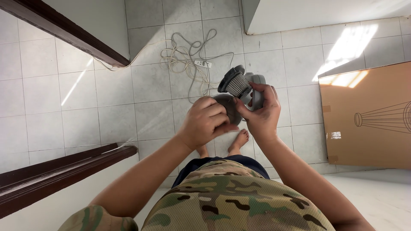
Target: The recorder is assembling and inspecting the components of a handheld vacuum cleaner, including the filter and dustbin.
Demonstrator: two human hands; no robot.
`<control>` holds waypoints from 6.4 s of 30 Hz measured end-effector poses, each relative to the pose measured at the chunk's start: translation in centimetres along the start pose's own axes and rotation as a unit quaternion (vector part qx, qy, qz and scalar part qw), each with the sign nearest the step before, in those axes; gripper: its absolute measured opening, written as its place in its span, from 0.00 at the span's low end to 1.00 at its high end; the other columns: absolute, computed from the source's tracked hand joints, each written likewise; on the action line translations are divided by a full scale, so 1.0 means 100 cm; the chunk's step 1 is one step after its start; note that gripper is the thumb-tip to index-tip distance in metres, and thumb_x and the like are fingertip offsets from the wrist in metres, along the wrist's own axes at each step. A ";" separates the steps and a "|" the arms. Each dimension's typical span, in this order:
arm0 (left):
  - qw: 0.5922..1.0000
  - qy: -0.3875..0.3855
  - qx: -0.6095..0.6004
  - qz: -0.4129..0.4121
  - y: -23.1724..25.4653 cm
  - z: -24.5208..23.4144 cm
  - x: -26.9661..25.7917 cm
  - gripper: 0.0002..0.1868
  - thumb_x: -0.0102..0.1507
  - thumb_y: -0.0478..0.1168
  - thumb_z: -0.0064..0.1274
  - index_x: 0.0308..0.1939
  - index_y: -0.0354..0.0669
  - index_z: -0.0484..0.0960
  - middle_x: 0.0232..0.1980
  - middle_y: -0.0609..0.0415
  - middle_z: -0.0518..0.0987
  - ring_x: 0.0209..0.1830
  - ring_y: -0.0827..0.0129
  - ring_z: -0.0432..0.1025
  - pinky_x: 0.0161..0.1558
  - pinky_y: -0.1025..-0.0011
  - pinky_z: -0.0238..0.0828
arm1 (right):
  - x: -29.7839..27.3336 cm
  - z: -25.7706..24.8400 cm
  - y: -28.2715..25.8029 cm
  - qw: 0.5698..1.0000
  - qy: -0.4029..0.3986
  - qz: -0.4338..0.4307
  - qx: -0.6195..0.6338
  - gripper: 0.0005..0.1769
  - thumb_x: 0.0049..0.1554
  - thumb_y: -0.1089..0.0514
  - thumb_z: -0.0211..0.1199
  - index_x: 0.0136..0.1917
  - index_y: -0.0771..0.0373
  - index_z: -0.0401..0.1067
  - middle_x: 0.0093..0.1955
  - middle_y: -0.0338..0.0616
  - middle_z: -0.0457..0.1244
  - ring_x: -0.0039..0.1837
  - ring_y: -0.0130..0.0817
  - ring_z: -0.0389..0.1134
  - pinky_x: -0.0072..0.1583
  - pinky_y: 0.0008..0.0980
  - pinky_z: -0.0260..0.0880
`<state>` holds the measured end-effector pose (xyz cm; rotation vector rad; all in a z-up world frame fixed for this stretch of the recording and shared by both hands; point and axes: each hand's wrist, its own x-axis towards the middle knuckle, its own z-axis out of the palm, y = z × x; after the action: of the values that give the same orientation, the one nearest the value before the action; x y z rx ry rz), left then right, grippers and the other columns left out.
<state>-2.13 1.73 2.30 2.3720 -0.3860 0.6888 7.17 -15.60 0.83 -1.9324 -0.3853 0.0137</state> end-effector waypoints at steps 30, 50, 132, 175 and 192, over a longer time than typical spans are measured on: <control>0.929 -0.367 0.014 -0.046 -0.208 0.035 -0.040 0.22 0.54 0.45 0.62 0.50 0.45 0.82 0.49 0.57 0.82 0.51 0.62 0.75 0.50 0.64 0.75 | -0.029 0.013 -0.005 1.000 -0.005 -0.019 0.020 0.27 0.47 0.61 0.80 0.58 0.68 0.73 0.53 0.44 0.63 0.50 0.28 0.67 0.53 0.27 0.70; 0.907 -0.415 0.028 -0.057 -0.196 0.107 -0.126 0.20 0.55 0.43 0.61 0.50 0.44 0.83 0.49 0.56 0.82 0.51 0.61 0.76 0.50 0.64 0.75 | -0.024 0.025 -0.015 0.997 -0.030 -0.065 0.010 0.28 0.46 0.58 0.80 0.58 0.64 0.74 0.54 0.46 0.65 0.53 0.37 0.69 0.54 0.33 0.72; 0.776 -0.624 0.082 -0.036 -0.167 0.186 -0.111 0.14 0.60 0.38 0.55 0.49 0.40 0.85 0.49 0.48 0.84 0.50 0.58 0.78 0.49 0.62 0.76 | -0.006 -0.005 -0.010 0.999 -0.038 -0.009 -0.035 0.28 0.44 0.53 0.80 0.56 0.59 0.76 0.49 0.42 0.65 0.48 0.35 0.70 0.47 0.34 0.71; 0.741 -0.651 0.125 -0.107 -0.068 0.083 -0.005 0.13 0.63 0.35 0.52 0.48 0.37 0.86 0.49 0.45 0.85 0.49 0.57 0.79 0.49 0.61 0.77 | 0.000 0.003 -0.006 1.000 -0.015 -0.016 -0.005 0.29 0.46 0.56 0.80 0.58 0.65 0.74 0.53 0.47 0.66 0.51 0.36 0.71 0.53 0.33 0.74; 0.715 -0.674 0.141 -0.120 -0.011 0.003 0.054 0.13 0.64 0.33 0.50 0.48 0.36 0.87 0.48 0.43 0.85 0.49 0.56 0.79 0.49 0.61 0.77 | -0.005 -0.001 -0.007 1.000 -0.013 -0.017 -0.010 0.29 0.48 0.57 0.80 0.58 0.68 0.73 0.54 0.47 0.66 0.53 0.34 0.71 0.53 0.31 0.75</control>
<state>2.92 1.85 4.55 2.7183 -0.5316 -1.3482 6.52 -15.58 1.41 -1.9475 -0.4373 0.0121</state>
